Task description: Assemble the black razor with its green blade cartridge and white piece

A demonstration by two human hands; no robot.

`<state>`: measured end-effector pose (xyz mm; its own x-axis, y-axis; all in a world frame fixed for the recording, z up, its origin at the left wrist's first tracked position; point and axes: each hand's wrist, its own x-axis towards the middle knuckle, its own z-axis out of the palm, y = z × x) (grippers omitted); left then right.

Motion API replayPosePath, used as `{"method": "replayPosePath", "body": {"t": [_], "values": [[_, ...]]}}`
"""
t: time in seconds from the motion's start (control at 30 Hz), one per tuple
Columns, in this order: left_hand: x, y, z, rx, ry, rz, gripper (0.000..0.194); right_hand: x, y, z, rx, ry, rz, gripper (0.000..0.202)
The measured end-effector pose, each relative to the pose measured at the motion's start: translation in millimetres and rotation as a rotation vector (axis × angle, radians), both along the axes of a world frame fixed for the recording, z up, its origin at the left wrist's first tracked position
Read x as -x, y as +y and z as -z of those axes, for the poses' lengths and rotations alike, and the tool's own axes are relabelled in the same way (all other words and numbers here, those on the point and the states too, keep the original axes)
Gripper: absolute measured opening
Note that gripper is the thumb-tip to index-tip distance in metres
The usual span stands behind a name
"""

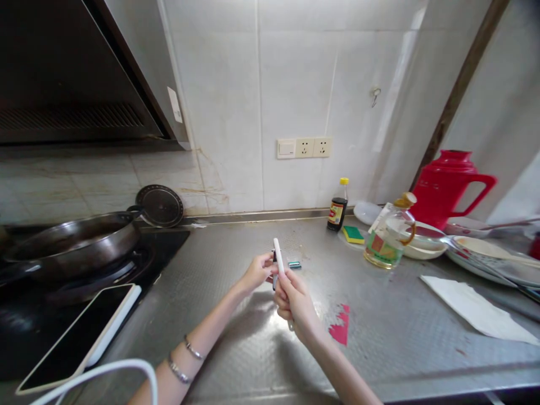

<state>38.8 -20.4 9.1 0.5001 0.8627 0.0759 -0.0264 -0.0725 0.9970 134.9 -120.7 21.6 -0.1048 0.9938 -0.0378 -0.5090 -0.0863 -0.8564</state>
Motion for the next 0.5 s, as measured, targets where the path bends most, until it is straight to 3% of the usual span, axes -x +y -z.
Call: {"method": "replayPosePath", "body": {"t": [0.5], "values": [[-1.4,0.3,2.7,-0.041,-0.018,0.009,0.027,4.6,-5.2,6.7,0.061,-0.072,0.002,0.045]]}}
